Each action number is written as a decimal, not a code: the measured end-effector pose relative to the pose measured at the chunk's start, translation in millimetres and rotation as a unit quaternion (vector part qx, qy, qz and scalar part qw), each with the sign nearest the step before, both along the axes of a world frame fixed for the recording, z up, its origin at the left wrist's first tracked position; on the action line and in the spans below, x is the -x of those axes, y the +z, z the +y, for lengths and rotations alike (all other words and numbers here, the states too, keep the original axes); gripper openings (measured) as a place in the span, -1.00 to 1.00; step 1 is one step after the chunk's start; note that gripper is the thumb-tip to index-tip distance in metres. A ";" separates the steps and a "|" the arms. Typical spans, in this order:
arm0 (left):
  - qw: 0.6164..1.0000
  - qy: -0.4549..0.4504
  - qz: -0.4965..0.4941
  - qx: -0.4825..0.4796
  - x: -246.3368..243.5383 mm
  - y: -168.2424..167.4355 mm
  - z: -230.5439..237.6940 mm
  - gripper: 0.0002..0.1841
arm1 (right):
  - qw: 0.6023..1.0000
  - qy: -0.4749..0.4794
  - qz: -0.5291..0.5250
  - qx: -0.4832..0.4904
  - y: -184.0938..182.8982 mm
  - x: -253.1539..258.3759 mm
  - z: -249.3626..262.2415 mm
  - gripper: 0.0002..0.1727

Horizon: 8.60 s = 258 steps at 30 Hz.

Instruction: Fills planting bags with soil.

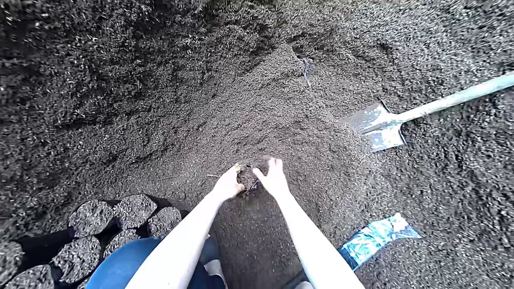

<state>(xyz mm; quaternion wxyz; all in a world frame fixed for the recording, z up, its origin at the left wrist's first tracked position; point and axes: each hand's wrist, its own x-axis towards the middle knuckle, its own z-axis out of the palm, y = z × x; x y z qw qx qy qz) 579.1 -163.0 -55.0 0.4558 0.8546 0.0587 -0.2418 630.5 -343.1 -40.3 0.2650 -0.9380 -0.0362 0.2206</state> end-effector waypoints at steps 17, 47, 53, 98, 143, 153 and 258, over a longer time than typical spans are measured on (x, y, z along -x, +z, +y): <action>0.996 -0.017 -0.052 -0.070 25.3 37.6 -30.3 -0.45 | 0.992 0.083 -0.008 0.091 21.9 38.8 -48.4 -0.35; 0.997 -0.040 -0.072 0.007 17.5 14.9 -45.6 -0.64 | 0.941 0.323 -0.028 0.100 -8.3 68.3 -38.5 -0.36; 0.962 -0.064 0.083 -0.252 4.1 49.9 -46.4 -0.14 | 0.888 0.416 -0.181 0.077 -6.2 48.7 -67.3 -0.70; 0.988 -0.023 -0.130 -0.078 -7.8 -2.3 2.0 -0.56 | 0.956 0.245 -0.159 -0.034 -3.3 17.6 -62.8 -0.62; 1.000 0.011 0.021 0.004 -10.9 12.9 -20.6 -0.24 | 0.891 -0.172 0.038 -0.419 13.7 14.3 -7.6 -0.64; 0.998 -0.037 -0.028 -0.038 -5.0 30.7 -21.2 -0.28 | 0.976 0.121 0.048 0.172 23.2 2.7 -12.8 -0.53; 0.958 0.181 0.205 0.088 59.4 -4.5 -49.3 -0.51 | 0.932 0.317 0.069 0.160 12.2 64.9 -15.6 -0.21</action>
